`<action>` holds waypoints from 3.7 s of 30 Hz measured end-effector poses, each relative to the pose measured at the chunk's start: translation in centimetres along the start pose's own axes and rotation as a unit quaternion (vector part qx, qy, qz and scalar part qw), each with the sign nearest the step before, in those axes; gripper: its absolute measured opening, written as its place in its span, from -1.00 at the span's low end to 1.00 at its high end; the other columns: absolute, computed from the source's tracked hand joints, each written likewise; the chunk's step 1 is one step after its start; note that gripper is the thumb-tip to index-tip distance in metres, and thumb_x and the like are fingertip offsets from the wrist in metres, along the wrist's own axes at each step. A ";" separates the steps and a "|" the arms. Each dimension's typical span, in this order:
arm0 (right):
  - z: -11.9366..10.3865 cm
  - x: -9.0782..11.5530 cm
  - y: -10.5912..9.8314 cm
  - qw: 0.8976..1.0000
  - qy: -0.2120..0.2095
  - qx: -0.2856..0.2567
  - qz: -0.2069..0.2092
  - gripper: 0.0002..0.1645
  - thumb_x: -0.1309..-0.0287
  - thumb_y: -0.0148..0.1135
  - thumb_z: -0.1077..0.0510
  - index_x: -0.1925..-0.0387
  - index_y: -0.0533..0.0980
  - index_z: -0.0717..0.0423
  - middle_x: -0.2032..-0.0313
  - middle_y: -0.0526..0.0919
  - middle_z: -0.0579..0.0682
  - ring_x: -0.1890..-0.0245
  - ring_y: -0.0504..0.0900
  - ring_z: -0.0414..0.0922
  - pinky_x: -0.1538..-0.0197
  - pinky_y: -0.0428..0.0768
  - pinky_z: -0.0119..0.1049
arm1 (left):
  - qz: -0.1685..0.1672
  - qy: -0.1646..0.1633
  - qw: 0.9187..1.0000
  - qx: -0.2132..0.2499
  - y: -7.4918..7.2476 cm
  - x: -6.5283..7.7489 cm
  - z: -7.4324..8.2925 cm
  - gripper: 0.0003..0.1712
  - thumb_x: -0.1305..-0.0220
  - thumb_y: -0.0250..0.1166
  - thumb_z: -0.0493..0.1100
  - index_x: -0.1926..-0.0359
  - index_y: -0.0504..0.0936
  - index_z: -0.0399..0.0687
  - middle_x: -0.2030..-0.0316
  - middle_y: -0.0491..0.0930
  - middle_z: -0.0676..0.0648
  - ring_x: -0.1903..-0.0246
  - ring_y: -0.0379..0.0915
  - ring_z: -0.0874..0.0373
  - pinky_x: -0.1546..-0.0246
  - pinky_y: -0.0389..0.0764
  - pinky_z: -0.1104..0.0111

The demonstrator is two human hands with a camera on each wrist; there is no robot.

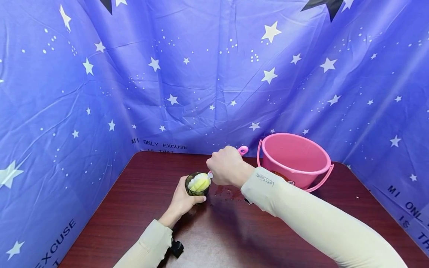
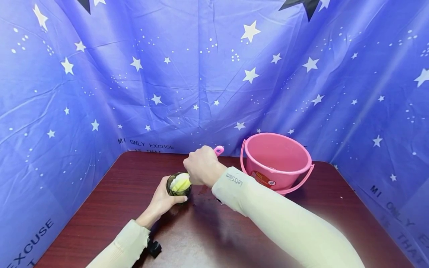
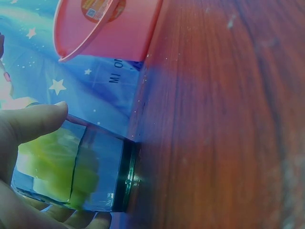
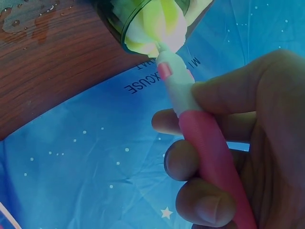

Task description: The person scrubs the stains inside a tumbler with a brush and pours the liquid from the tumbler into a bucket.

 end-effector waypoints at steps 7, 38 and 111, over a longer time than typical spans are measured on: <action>0.3 0.2 -0.1 1.000 0.000 -0.003 0.003 -0.85 0.17 0.22 -0.01 0.70 0.46 -0.14 0.65 0.54 -0.13 0.65 0.48 -0.11 0.52 0.48 -0.12 | 0.001 0.001 1.000 0.003 -0.1 -0.1 0.1 -0.06 0.40 0.61 -0.31 -0.12 0.36 -0.16 0.01 0.51 -0.13 -0.02 0.41 -0.01 -0.10 0.36 0.12; 1.6 1.3 0.2 0.999 0.006 -0.036 0.035 -0.78 0.17 0.22 0.02 0.77 0.42 -0.15 0.74 0.43 -0.13 0.72 0.41 -0.11 0.65 0.40 -0.12 | 0.000 -0.001 1.000 -0.005 0.0 0.0 -0.1 -0.05 0.41 0.62 -0.29 -0.12 0.36 -0.15 0.01 0.51 -0.13 -0.01 0.41 -0.01 -0.08 0.36 0.12; 3.3 3.2 2.6 0.993 0.030 -0.104 0.055 -0.68 -0.09 0.08 -0.01 0.75 0.42 -0.17 0.80 0.32 -0.19 0.78 0.32 -0.15 0.71 0.31 -0.16 | 0.003 -0.003 1.000 -0.017 -0.2 0.1 0.0 -0.06 0.40 0.62 -0.28 -0.11 0.34 -0.17 0.01 0.52 -0.15 -0.02 0.41 -0.02 -0.10 0.36 0.12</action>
Point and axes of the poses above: each hand's wrist, its own x-axis away from the middle knuckle, its own y-axis out of the palm, z = x × y, the point moved 10 cm from there along -x, towards the middle knuckle
